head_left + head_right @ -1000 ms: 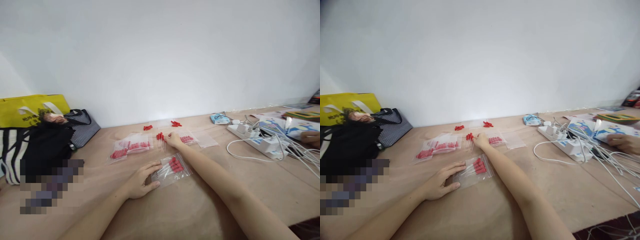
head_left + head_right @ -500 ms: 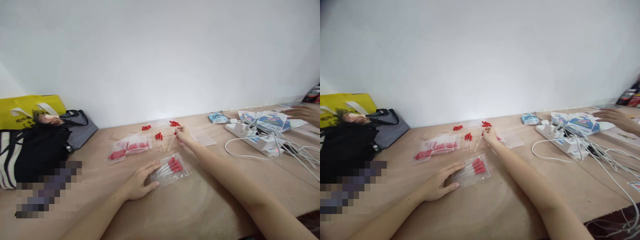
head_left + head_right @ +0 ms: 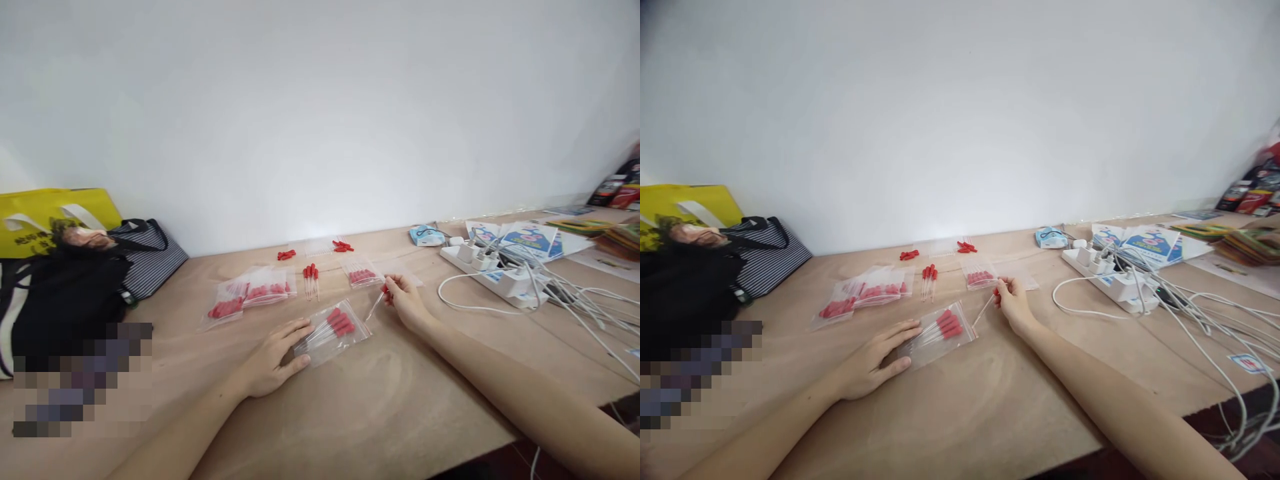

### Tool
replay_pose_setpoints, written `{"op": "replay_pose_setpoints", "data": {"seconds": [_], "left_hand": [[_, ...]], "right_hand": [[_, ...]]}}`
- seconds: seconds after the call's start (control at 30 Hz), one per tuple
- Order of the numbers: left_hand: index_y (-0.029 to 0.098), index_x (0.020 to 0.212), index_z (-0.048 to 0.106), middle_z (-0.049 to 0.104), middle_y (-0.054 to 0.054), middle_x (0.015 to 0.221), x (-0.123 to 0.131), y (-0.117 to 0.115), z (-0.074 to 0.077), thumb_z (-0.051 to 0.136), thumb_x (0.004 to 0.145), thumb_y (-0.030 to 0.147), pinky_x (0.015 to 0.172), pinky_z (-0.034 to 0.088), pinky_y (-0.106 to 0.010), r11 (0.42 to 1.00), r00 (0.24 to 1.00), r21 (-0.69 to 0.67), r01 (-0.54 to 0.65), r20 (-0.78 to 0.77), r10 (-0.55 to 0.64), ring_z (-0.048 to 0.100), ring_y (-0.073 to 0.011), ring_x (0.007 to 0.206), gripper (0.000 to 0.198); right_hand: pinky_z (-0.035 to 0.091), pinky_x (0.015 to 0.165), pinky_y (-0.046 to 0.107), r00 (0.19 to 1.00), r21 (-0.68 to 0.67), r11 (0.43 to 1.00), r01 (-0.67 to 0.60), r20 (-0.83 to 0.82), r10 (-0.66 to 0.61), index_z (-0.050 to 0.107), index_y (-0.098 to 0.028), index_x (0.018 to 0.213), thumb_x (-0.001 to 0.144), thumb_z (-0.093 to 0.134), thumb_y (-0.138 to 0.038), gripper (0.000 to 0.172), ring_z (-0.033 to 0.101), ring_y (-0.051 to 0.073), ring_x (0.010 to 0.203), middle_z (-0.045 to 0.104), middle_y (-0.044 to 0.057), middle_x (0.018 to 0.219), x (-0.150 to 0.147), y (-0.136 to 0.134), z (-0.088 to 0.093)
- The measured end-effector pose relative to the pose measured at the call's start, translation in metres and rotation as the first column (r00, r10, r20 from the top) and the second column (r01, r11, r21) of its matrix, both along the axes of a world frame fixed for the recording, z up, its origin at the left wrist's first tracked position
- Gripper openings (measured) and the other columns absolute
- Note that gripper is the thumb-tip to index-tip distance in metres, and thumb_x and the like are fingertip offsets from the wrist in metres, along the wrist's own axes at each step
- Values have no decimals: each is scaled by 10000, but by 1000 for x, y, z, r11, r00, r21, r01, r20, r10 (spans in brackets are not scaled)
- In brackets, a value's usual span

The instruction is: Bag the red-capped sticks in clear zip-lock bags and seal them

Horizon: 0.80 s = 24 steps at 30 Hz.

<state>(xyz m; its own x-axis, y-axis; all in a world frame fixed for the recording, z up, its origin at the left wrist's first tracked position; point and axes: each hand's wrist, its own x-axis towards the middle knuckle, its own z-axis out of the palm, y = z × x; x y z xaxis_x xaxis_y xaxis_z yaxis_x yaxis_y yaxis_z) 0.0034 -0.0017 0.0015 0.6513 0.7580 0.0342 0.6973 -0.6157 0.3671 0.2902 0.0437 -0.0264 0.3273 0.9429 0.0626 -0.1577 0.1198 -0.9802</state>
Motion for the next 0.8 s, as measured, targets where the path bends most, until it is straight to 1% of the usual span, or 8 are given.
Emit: {"op": "replay_pose_setpoints", "data": {"seconds": [0.1, 0.2, 0.43, 0.63, 0.7, 0.8], "left_hand": [[270, 1279, 338, 310, -36, 1364, 0, 0, -1, 412, 831, 446, 1009, 278, -419, 1000, 1000, -1, -2, 9, 2, 290, -242, 1239, 486], [273, 1277, 341, 307, -34, 1366, 0, 0, -1, 415, 830, 444, 1012, 274, -416, 1000, 1000, -3, -4, 6, 4, 286, -239, 1242, 485], [271, 1270, 353, 315, -28, 1362, 0, -1, -1, 412, 830, 444, 1013, 278, -410, 1000, 1000, -6, -13, 20, 13, 288, -241, 1242, 476], [249, 1270, 358, 308, -45, 1365, 1, -1, -2, 414, 830, 435, 1014, 272, -413, 1000, 1000, -7, -18, 2, 18, 288, -240, 1242, 480], [248, 1268, 360, 312, -48, 1363, 2, -1, -1, 416, 829, 436, 1012, 272, -416, 1000, 1000, -4, -18, 0, 18, 290, -240, 1240, 481], [253, 1268, 358, 317, -47, 1361, 2, -1, 0, 423, 826, 437, 1008, 276, -419, 1000, 1000, -2, -17, 2, 17, 291, -243, 1239, 484]], "right_hand": [[362, 398, 196, 999, 5, 1000, 14, -38, -14, 453, -210, 787, 681, 548, -347, 198, 448, 71, 439, 505, -55, 579, -4, 0, 1], [366, 405, 197, 997, 15, 1000, 26, -73, -25, 450, -210, 790, 670, 561, -354, 218, 453, 71, 440, 508, -56, 579, -4, -1, 2], [359, 393, 185, 994, 4, 1000, -10, -111, 10, 451, -198, 764, 660, 577, -367, 235, 449, 57, 427, 514, -57, 583, -6, -6, 4], [375, 398, 188, 982, -41, 992, -119, -150, 111, 450, -195, 754, 670, 577, -340, 211, 480, 68, 440, 528, -45, 581, -4, -12, 2], [381, 398, 193, 987, -56, 994, -89, -136, 80, 447, -199, 756, 673, 572, -340, 206, 478, 70, 433, 525, -47, 578, -2, -11, 1], [392, 404, 198, 993, -33, 999, -1, -119, -3, 441, -209, 776, 683, 552, -343, 198, 474, 69, 430, 519, -53, 587, 1, -9, 0]]}}
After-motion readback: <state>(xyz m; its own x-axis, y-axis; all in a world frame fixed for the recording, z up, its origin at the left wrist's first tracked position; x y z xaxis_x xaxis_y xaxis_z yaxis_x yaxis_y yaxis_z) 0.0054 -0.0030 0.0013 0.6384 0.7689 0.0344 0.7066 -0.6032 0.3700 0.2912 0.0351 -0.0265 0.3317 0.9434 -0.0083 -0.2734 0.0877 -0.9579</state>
